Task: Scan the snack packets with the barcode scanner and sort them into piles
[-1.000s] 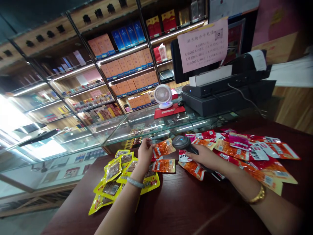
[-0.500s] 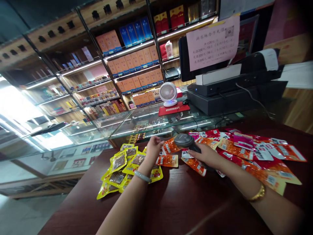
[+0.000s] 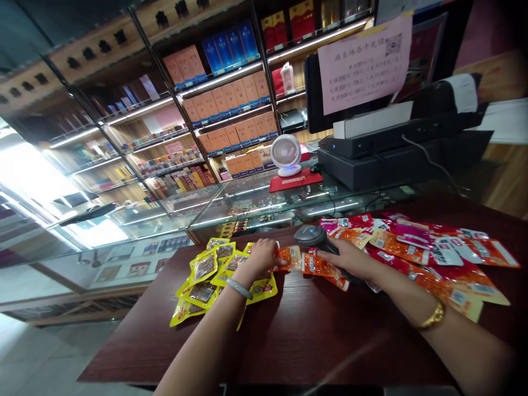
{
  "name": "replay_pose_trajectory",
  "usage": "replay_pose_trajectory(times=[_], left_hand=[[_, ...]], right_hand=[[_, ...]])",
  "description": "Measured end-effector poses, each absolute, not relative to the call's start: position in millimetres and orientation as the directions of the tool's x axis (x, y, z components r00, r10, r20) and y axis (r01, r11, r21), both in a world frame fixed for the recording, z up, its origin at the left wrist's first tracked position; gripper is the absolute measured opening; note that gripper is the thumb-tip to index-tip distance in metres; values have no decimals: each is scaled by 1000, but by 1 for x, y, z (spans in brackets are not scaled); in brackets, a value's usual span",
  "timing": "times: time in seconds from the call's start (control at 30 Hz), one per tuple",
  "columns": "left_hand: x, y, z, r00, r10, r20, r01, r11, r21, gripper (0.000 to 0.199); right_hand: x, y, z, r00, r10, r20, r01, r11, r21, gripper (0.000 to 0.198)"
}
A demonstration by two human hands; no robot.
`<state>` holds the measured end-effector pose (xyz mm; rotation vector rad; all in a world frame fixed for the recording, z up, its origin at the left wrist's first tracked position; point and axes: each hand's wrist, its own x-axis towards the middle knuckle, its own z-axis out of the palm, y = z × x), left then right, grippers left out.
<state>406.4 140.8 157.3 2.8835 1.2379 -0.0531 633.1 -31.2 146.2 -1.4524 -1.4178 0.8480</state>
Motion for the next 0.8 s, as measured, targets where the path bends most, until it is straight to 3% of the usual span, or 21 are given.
replay_pose_trajectory(times=[0.17, 0.57, 0.73, 0.8], left_hand=[[399, 144, 166, 517, 856, 12, 839, -509, 191, 43], [404, 143, 151, 550, 833, 59, 760, -529, 378, 40], [433, 144, 135, 682, 731, 31, 468, -468, 750, 35], [439, 145, 137, 727, 686, 37, 412, -479, 775, 31]], right_hand=[[630, -31, 144, 78, 991, 105, 372, 69, -926, 33], [628, -33, 144, 62, 995, 76, 366, 48, -929, 38], [629, -30, 145, 63, 995, 83, 374, 53, -926, 40], [630, -30, 146, 65, 995, 82, 384, 51, -922, 41]])
